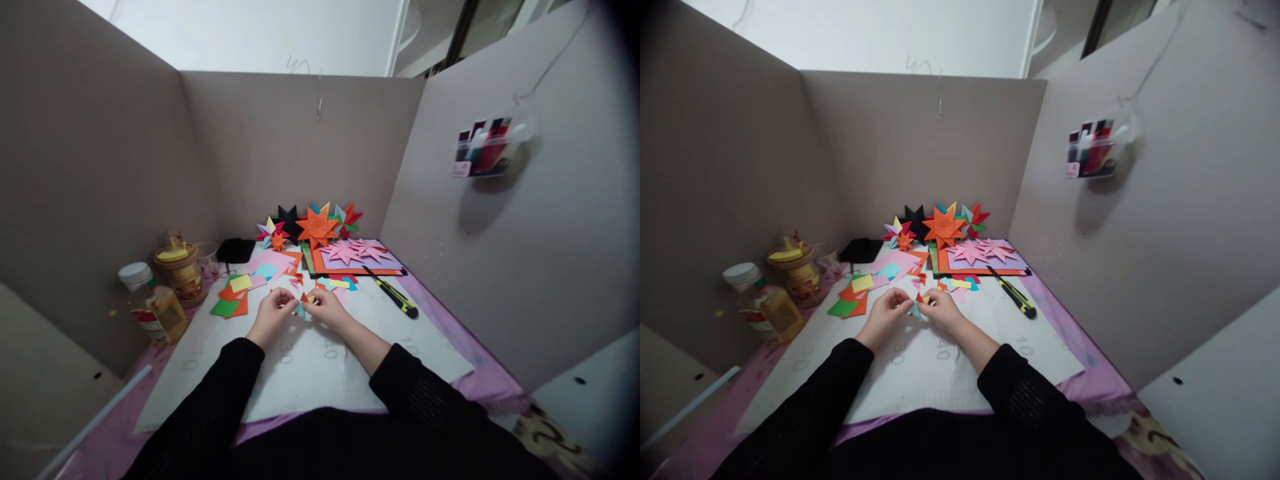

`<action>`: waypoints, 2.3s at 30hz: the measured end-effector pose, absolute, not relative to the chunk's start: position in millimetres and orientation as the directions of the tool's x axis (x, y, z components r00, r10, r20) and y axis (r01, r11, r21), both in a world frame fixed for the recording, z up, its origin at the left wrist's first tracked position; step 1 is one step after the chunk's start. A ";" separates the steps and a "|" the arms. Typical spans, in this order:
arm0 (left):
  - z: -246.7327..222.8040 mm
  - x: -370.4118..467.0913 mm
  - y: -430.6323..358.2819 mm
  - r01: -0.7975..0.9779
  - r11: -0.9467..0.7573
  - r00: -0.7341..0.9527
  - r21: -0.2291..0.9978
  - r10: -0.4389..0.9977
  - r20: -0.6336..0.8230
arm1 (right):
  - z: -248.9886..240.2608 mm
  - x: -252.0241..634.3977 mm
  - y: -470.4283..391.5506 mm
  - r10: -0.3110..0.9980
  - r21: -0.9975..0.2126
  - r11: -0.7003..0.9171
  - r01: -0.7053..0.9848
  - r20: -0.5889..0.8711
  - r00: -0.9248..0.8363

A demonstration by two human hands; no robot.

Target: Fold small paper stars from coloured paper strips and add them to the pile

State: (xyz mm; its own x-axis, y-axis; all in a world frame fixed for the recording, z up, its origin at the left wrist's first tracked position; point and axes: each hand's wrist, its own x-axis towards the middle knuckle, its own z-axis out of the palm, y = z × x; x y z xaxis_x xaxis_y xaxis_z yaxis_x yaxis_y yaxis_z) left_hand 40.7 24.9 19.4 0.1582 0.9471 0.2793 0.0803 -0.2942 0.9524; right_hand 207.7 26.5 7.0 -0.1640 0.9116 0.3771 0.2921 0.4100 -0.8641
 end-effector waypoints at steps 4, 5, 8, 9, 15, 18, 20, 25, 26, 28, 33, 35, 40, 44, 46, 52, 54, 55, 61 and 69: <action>21.8 40.2 23.2 0.067 -0.268 0.203 0.961 0.947 0.250 | 6.5 207.7 26.7 0.912 -0.862 0.409 0.300 0.373 -0.171; 22.0 40.0 23.1 0.064 -0.259 0.219 0.964 0.946 0.239 | 6.3 207.9 26.9 0.912 -0.861 0.409 0.301 0.373 -0.173; 21.7 39.1 23.3 0.078 -0.247 0.232 0.966 0.947 0.223 | 6.3 208.5 27.5 0.913 -0.865 0.405 0.297 0.366 -0.180; 21.5 38.8 23.5 0.086 -0.247 0.230 0.965 0.947 0.222 | 6.5 208.7 27.7 0.915 -0.869 0.400 0.293 0.360 -0.184; 21.4 38.4 24.4 0.088 -0.251 0.184 0.964 0.955 0.231 | 7.1 209.1 28.5 0.923 -0.885 0.375 0.275 0.327 -0.204; 20.5 38.6 24.7 0.080 -0.253 0.178 0.964 0.955 0.236 | 7.8 208.7 27.7 0.933 -0.891 0.354 0.284 0.315 -0.175; 19.1 38.4 25.5 0.087 -0.265 0.170 0.960 0.954 0.248 | 9.0 208.5 26.6 0.932 -0.886 0.359 0.294 0.325 -0.158; 14.9 37.4 27.8 0.078 -0.289 0.160 0.954 0.948 0.274 | 12.7 209.2 23.9 0.908 -0.868 0.417 0.268 0.388 -0.156; 14.5 37.2 27.8 0.073 -0.284 0.162 0.956 0.949 0.269 | 13.1 209.4 23.8 0.906 -0.865 0.423 0.270 0.395 -0.154; 14.3 37.2 27.3 0.070 -0.267 0.164 0.961 0.954 0.253 | 13.2 209.9 23.9 0.906 -0.863 0.423 0.277 0.398 -0.145; 15.7 38.0 24.6 0.102 -0.250 0.145 0.963 0.961 0.234 | 12.4 210.5 24.6 0.904 -0.859 0.426 0.285 0.395 -0.163; 16.0 38.3 23.7 0.125 -0.256 0.143 0.959 0.961 0.238 | 12.5 210.5 24.4 0.904 -0.857 0.427 0.289 0.393 -0.170; 18.1 38.5 22.0 0.169 -0.313 0.145 0.935 0.946 0.290 | 12.3 209.4 23.6 0.898 -0.838 0.439 0.324 0.406 -0.168; 20.8 38.9 21.5 0.198 -0.329 0.135 0.923 0.942 0.307 | 10.2 207.8 24.3 0.891 -0.820 0.453 0.350 0.413 -0.187; 21.4 38.9 21.8 0.197 -0.316 0.144 0.928 0.946 0.291 | 9.5 207.2 24.7 0.893 -0.815 0.451 0.365 0.409 -0.189; 23.5 34.4 24.7 0.212 -0.298 0.173 0.931 0.949 0.264 | 10.9 207.7 24.9 0.902 -0.814 0.425 0.396 0.415 -0.115; 24.7 31.9 25.7 0.248 -0.303 0.162 0.920 0.949 0.269 | 11.1 208.3 25.4 0.904 -0.819 0.422 0.390 0.412 -0.112; 25.3 30.9 26.0 0.258 -0.302 0.156 0.918 0.950 0.269 | 10.9 208.7 25.8 0.905 -0.821 0.421 0.386 0.411 -0.112; 27.8 29.9 24.9 0.250 -0.289 0.142 0.924 0.955 0.260 | 9.7 210.3 27.5 0.916 -0.844 0.400 0.356 0.375 -0.140; 25.7 34.5 23.0 0.224 -0.256 0.161 0.940 0.961 0.223 | 12.3 209.0 25.6 0.907 -0.828 0.418 0.374 0.405 -0.117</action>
